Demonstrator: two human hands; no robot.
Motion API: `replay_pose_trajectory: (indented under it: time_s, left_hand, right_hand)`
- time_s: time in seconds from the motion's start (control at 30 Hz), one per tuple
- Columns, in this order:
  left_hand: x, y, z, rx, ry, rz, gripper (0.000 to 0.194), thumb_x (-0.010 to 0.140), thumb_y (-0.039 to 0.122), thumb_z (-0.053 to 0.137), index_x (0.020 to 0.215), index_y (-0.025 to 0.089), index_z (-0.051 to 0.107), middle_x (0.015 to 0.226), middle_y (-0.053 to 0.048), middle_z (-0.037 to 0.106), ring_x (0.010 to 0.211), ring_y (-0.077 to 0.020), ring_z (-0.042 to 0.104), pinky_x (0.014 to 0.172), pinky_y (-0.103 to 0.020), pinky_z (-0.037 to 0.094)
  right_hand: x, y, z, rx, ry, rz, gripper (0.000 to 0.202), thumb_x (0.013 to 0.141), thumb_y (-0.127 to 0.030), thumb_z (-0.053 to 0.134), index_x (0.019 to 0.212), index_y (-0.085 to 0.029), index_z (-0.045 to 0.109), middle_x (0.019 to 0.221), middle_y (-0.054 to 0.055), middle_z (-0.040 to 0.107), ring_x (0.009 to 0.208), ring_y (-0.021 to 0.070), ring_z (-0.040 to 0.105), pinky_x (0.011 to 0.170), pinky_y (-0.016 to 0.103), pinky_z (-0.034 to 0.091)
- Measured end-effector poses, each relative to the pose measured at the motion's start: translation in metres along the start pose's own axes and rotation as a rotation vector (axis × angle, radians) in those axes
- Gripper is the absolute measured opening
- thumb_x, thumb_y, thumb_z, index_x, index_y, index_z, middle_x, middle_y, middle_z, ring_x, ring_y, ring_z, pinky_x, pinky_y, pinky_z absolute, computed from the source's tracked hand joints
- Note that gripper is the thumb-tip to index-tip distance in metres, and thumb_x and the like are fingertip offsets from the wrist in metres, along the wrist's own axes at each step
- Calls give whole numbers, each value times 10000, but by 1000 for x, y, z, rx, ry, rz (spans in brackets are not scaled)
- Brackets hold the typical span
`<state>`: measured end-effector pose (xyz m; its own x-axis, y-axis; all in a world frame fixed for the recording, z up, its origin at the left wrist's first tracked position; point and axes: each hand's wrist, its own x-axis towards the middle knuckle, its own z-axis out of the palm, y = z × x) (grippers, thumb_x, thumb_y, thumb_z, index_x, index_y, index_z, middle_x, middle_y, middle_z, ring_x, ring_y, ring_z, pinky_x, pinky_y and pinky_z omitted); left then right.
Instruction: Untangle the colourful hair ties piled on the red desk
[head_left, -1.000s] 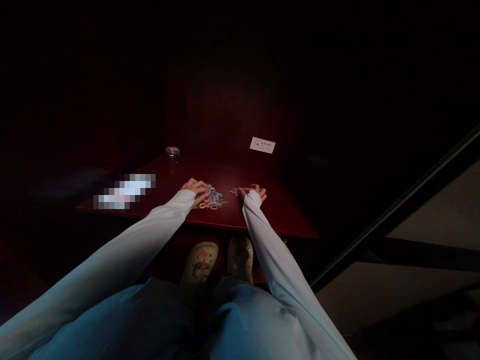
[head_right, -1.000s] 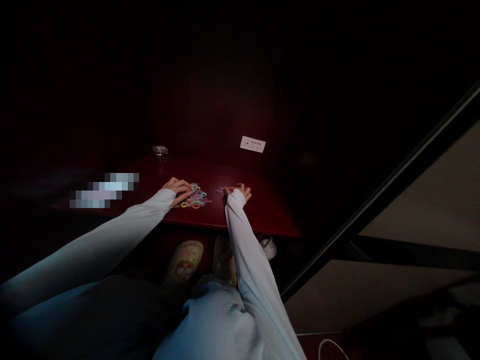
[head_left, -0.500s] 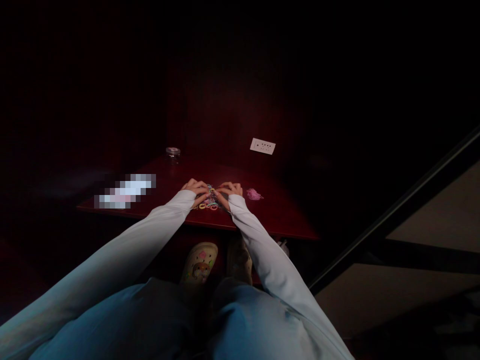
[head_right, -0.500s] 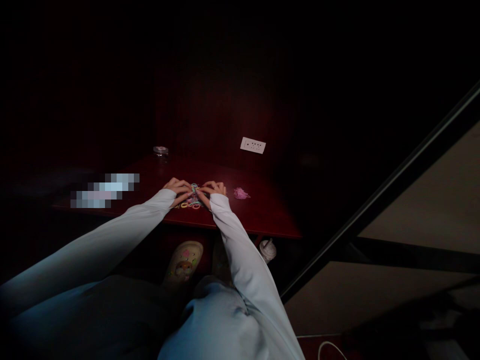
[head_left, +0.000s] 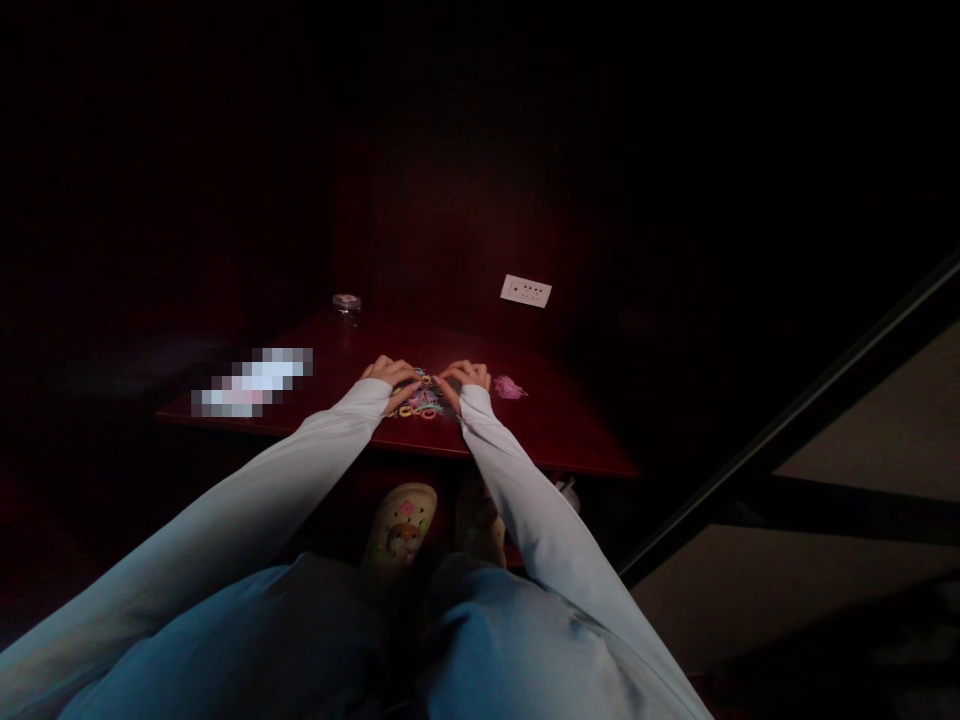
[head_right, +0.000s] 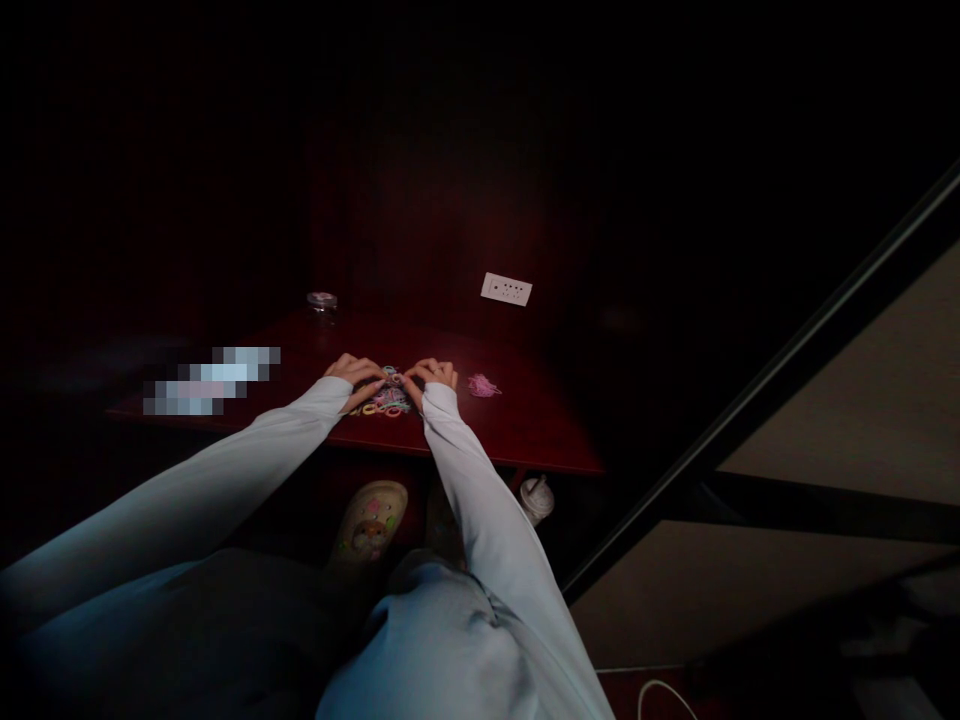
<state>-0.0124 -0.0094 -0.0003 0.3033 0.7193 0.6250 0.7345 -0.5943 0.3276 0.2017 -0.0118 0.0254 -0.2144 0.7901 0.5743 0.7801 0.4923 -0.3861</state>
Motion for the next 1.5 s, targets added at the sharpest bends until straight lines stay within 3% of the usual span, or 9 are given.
replay_pose_trajectory:
  time_s: [0.17,0.33,0.43,0.63,0.77,0.9,1.2,1.5]
  left_hand:
    - [-2,2,-15,-92,161,-265,292,1003,394,476,1032,286,746,1143,-30,717,1085,-270,529,1025,-434,396]
    - [-1,-11,-19,-214,341,-510,405,1036,356,341,1012,280,738,1158,-22,712,1166,-274,537,1077,-415,377]
    - [-2,-10,-19,-238,351,-540,426,1042,368,319,1016,282,736,1185,-8,712,1194,-273,535,1099,-419,343]
    - [-1,-7,-19,-223,317,-531,430,1041,404,336,1021,281,748,1182,1,723,1196,-281,533,1079,-437,306]
    - [1,-10,-19,-222,288,-523,450,1036,413,333,998,275,759,1163,-11,732,1194,-294,527,1055,-449,312]
    - [3,-10,-19,-216,242,-528,452,1026,419,350,941,269,768,1127,-21,742,1185,-301,525,1053,-471,301]
    - [2,-3,-19,-202,224,-499,474,1034,398,318,926,261,758,1107,-26,745,1144,-279,543,1082,-449,322]
    - [0,2,-19,-145,142,-416,344,994,357,428,931,274,756,1089,-20,736,1116,-277,525,1044,-445,348]
  right_hand:
    - [4,21,-7,-74,197,390,212,967,-401,635,921,-264,791,1167,59,663,1134,280,422,990,419,282]
    - [3,43,-5,-54,267,539,187,894,-409,684,890,-259,794,1211,107,618,1155,332,387,983,488,269]
    - [3,39,-4,-34,253,452,189,908,-392,665,990,-280,793,1246,91,613,1157,318,398,988,474,287]
    - [-9,4,-4,14,-77,-115,162,914,-384,714,1034,-309,792,1170,30,677,1117,242,444,996,384,333]
    - [-18,-12,-1,35,-192,-255,290,837,-450,801,1094,-318,781,1209,18,674,1109,234,453,998,367,363]
    - [-17,-13,3,26,-254,-258,288,819,-466,822,1077,-340,793,1239,10,677,1114,240,454,1014,377,365]
    - [-13,-9,6,64,-183,-185,178,910,-444,741,984,-302,818,1094,27,726,1064,223,481,961,353,377]
    - [-7,-3,2,39,-138,101,215,943,-410,679,1091,-304,793,1146,34,705,1128,241,476,1002,382,345]
